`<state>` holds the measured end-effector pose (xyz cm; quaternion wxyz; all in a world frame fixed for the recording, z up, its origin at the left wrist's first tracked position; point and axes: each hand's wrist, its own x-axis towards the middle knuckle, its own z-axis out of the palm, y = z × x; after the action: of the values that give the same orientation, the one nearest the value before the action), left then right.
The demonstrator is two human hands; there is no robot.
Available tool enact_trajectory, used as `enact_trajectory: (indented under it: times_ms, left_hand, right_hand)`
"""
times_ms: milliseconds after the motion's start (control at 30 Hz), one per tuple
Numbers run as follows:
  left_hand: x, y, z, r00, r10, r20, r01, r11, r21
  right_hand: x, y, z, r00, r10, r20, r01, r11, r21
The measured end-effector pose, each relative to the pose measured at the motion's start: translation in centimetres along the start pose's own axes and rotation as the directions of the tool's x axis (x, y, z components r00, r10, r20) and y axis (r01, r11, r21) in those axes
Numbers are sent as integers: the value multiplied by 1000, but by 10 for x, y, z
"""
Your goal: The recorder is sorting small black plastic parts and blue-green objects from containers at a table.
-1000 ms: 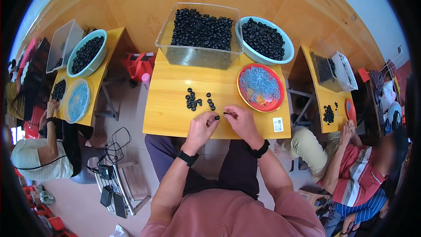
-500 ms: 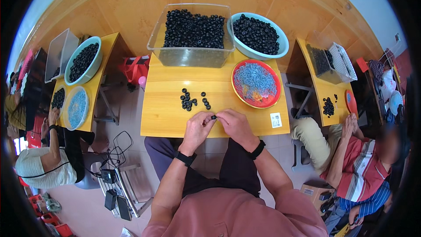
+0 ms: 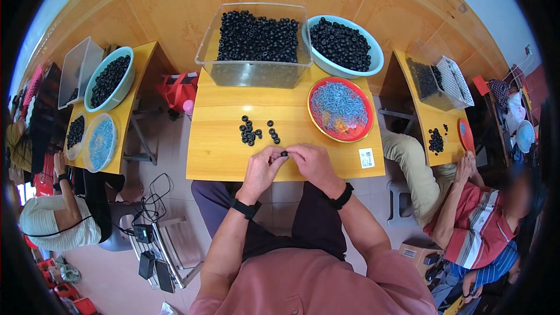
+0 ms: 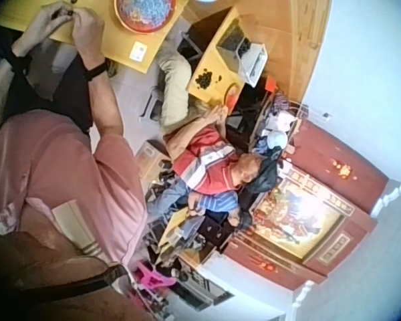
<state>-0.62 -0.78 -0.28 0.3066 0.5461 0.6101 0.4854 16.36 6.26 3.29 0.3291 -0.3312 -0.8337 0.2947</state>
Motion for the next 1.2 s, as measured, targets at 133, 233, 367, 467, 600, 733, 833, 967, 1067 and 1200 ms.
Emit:
enact_trajectory:
  times_ms: [133, 233, 367, 467, 600, 733, 833, 967, 1067, 1200]
  left_hand:
    - [0, 0, -1, 1000, 1, 14, -1, 999, -37]
    - [3, 3, -4, 997, -51, 57, 55, 997, -62]
    - [3, -7, -5, 989, -103, 107, 122, 974, -190]
    - [5, 7, -9, 979, -140, 145, 162, 975, -152]
    - [6, -11, -2, 979, -163, 124, 193, 936, -296]
    - [7, -16, -2, 974, -175, 140, 217, 895, -390]
    - [8, -16, -3, 970, -181, 161, 233, 879, -416]
    - [8, -16, -3, 973, -187, 134, 226, 889, -398]
    - [5, -7, -1, 994, -89, 57, 97, 984, -151]
    - [4, 17, -10, 985, -125, 116, 131, 990, -46]
  right_hand:
    - [5, 1, 1, 1000, 18, 26, -17, 1000, -25]
    - [10, 0, 0, 998, 32, 61, -28, 997, -71]
    - [16, 1, 1, 994, 33, 102, -24, 995, -93]
    - [15, 3, 3, 995, 27, 99, -19, 997, -79]
    - [8, 0, 10, 991, -41, 126, 55, 992, -115]
    - [0, -7, 18, 984, -180, -14, 177, 978, -113]
    - [-2, -9, 18, 977, -209, -33, 202, 968, -150]
    - [-1, -11, 14, 988, -154, -20, 153, 985, -74]
    - [0, 4, 13, 1000, -16, -9, 16, 1000, -2]
    - [5, 12, 12, 985, 171, 5, -169, 967, 188]
